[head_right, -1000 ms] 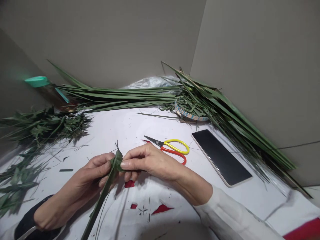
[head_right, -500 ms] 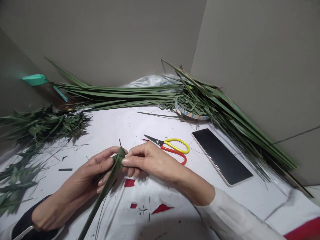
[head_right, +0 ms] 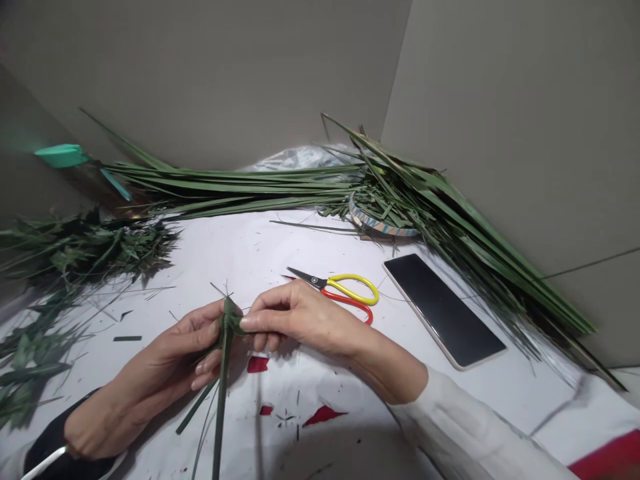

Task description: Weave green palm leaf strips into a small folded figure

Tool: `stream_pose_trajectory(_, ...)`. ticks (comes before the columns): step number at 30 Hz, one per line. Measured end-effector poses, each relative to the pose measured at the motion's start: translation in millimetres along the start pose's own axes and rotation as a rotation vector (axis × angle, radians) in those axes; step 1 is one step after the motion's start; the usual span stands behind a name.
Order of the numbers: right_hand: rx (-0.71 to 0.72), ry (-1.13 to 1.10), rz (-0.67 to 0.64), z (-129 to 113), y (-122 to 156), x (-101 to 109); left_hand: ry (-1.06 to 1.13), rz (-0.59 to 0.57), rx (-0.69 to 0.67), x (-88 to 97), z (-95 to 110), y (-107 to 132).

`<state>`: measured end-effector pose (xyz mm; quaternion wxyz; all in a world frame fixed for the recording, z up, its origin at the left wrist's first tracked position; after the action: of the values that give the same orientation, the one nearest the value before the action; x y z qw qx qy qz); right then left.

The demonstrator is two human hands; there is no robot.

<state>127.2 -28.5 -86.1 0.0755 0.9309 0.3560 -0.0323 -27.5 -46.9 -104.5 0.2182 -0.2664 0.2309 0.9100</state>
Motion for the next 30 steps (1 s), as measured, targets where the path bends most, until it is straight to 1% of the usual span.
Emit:
stream_pose_trajectory(5,0.002,-0.02,-0.061,3.6,-0.5,-1.0,0.011,-0.017,0.009,-3.9,-1.4,-0.2)
stream_pose_trajectory(8,-0.009,-0.033,-0.054,4.2,-1.1,0.8,0.008,-0.005,-0.006,-5.3,-1.4,1.9)
stream_pose_trajectory(12,0.001,-0.019,-0.051,1.5,-1.9,3.5,-0.044,-0.025,-0.024,-7.8,-1.1,3.7)
stream_pose_trajectory(16,-0.013,-0.017,-0.064,0.3,-1.6,4.1,-0.08,0.052,-0.038,-4.2,-0.6,3.2)
stream_pose_trajectory(18,-0.019,-0.014,-0.077,-0.5,-0.7,3.7,-0.092,0.069,-0.049,-1.7,-0.3,2.7)
stream_pose_trajectory(24,-0.015,0.023,-0.074,-5.9,2.5,1.7,-0.14,0.045,-0.046,2.5,-0.4,3.4)
stream_pose_trajectory(27,-0.024,-0.004,-0.053,-4.8,1.7,2.1,-0.121,0.033,-0.026,0.6,-0.6,3.6)
stream_pose_trajectory(30,-0.046,-0.017,-0.081,-0.7,-0.1,1.7,-0.083,0.026,0.009,-2.1,-2.3,3.4)
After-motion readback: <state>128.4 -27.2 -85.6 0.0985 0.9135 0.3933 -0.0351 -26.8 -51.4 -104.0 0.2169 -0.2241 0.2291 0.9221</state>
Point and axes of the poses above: each hand's wrist, its own y-axis away from the middle knuckle, its own x-axis out of the back of the hand, z = x × y, the point moved 4 cm from there along -y, towards the middle knuckle, and after that the axes turned 5 degrees about y, right-handed, at the moved point
